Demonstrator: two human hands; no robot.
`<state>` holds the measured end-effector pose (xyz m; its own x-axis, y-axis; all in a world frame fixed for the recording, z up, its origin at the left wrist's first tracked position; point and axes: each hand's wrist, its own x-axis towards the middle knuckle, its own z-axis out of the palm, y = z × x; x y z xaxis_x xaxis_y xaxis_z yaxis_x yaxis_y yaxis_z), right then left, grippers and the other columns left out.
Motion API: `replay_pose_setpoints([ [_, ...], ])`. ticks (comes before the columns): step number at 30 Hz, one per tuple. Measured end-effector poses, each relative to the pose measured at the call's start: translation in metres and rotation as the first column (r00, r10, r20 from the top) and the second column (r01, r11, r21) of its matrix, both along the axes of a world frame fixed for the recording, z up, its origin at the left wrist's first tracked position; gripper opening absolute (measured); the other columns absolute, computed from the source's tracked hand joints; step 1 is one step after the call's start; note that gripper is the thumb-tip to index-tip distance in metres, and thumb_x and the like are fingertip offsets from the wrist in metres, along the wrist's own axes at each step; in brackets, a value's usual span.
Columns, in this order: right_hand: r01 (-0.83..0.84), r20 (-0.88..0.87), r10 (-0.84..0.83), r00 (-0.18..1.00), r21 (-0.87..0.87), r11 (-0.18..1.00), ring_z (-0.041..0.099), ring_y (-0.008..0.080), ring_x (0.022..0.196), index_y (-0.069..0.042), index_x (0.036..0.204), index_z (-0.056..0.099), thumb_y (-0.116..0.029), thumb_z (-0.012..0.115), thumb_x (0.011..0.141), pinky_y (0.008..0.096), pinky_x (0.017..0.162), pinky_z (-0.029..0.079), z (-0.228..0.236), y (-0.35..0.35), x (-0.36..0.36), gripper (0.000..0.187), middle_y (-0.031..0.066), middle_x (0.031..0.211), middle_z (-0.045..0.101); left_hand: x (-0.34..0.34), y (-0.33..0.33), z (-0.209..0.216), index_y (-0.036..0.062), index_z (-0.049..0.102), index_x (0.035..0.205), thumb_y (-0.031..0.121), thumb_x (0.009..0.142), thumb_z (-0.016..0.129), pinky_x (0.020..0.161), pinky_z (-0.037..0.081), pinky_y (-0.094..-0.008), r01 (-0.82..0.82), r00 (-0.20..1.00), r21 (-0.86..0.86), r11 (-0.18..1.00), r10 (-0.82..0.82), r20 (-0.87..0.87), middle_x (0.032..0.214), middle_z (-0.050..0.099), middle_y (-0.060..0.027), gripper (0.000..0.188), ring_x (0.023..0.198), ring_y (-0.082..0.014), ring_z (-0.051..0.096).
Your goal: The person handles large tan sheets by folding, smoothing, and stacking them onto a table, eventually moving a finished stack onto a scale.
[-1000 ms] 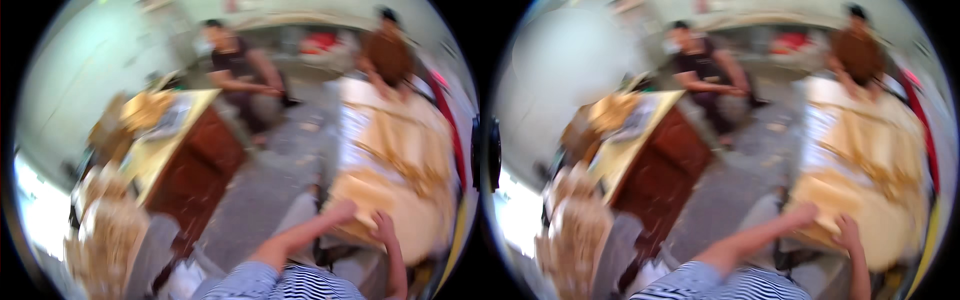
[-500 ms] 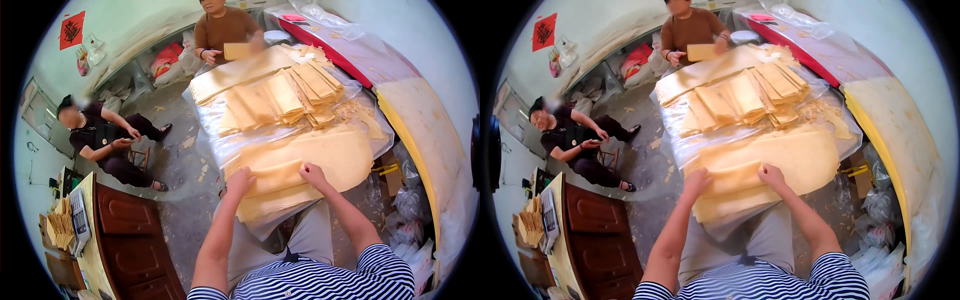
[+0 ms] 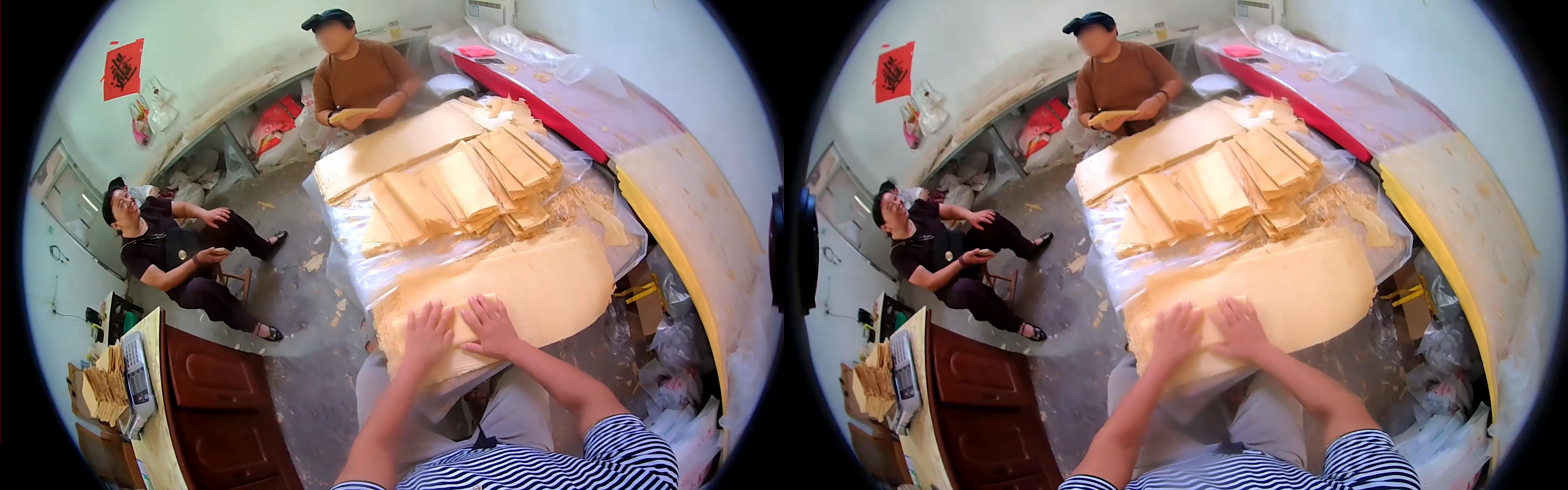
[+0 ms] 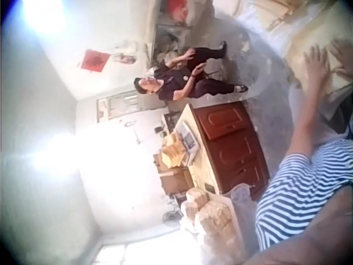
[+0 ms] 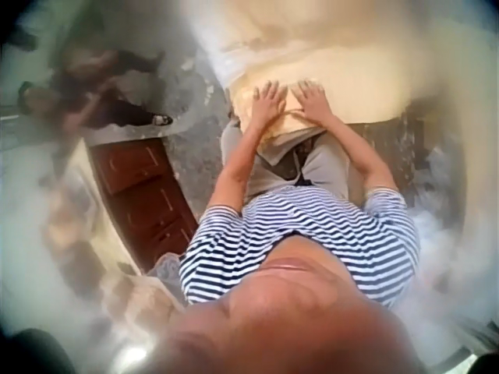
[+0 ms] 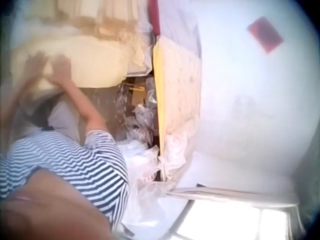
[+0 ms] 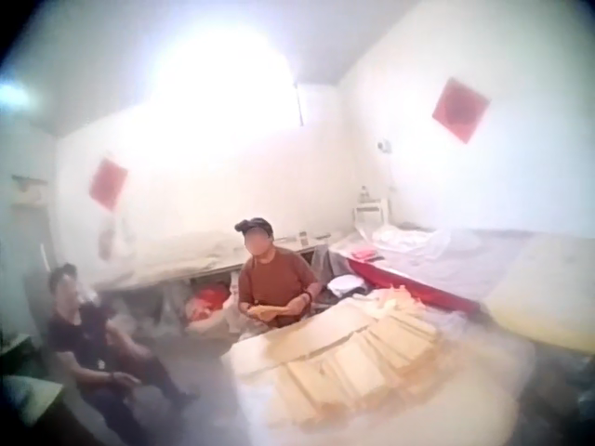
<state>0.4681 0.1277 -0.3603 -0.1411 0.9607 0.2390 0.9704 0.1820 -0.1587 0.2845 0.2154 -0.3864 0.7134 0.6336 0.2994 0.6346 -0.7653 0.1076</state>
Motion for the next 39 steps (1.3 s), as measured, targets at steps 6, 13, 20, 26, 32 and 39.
replay_pose_setpoints([
  [6,-0.146,0.272,0.157,0.949,-0.062,0.987,0.038,0.0301,0.124,-0.009,0.122,0.049,-0.043,0.059,0.077,0.0539,0.096,0.03,0.015,0.003,0.028,0.057,0.0171,0.13,0.043,-0.006,0.018,0.027,0.0112,0.047,0.127,0.035,0.083,0.05,0.103,0.024,-0.0498,-0.153,0.988,-0.203,0.967,0.152,-0.02,0.134,0.042,-0.0108,0.051,0.126,-0.0252,0.037],
  [13,-0.001,-0.061,0.016,0.998,0.236,0.972,0.062,0.0263,0.064,-0.012,0.102,0.061,-0.008,0.058,0.074,0.0384,0.057,0.048,0.058,0.044,0.077,0.028,0.0074,0.075,0.064,-0.055,0.034,-0.006,0.0008,0.049,0.117,0.017,0.084,0.05,0.096,0.034,-0.0455,-0.348,0.413,-0.563,0.749,0.662,0.625,0.117,0.051,-0.0188,0.037,0.11,-0.0339,0.045],
  [20,0.31,-0.025,-0.324,0.946,0.367,0.877,0.061,0.0277,0.061,-0.008,0.114,0.052,-0.008,0.049,0.081,0.0381,0.05,0.046,0.127,0.207,0.072,0.034,0.0109,0.076,0.061,-0.075,0.011,-0.023,-0.0022,0.047,0.118,0.019,0.079,0.057,0.1,0.03,-0.0475,-0.308,0.797,-0.343,0.887,0.438,0.415,0.123,0.047,-0.0223,0.045,0.116,-0.0391,0.04],
  [26,0.215,0.057,-0.208,0.976,-0.301,0.929,0.052,0.0283,0.109,-0.009,0.122,0.045,-0.024,0.053,0.08,0.0516,0.088,0.038,0.049,0.268,-0.014,0.045,0.0129,0.114,0.054,-0.068,-0.006,-0.011,-0.0015,0.048,0.117,0.021,0.076,0.059,0.103,0.025,-0.0495,-0.302,0.894,-0.191,0.934,0.347,0.284,0.129,0.042,-0.022,0.048,0.125,-0.0416,0.031],
  [32,0.053,-0.087,-0.045,0.995,0.096,0.994,0.042,0.0299,0.121,-0.007,0.123,0.045,-0.03,0.059,0.079,0.0475,0.096,0.033,-0.009,0.178,-0.035,0.052,0.0144,0.127,0.047,-0.063,-0.014,0.01,-0.0004,0.051,0.113,0.018,0.075,0.061,0.099,0.031,-0.0467,-0.263,0.899,-0.278,0.924,0.34,0.278,0.121,0.048,-0.0205,0.043,0.116,-0.038,0.04],
  [39,0.083,-0.23,-0.053,0.972,0.123,0.989,0.04,0.0297,0.123,-0.005,0.121,0.048,-0.036,0.065,0.074,0.0446,0.098,0.032,0.008,-0.007,-0.025,0.059,0.0166,0.129,0.045,-0.049,0.013,-0.004,-0.001,0.055,0.107,0.015,0.076,0.062,0.088,0.041,-0.0419,-0.251,0.841,-0.456,0.854,0.426,0.334,0.102,0.057,-0.0195,0.036,0.098,-0.0348,0.052],
])
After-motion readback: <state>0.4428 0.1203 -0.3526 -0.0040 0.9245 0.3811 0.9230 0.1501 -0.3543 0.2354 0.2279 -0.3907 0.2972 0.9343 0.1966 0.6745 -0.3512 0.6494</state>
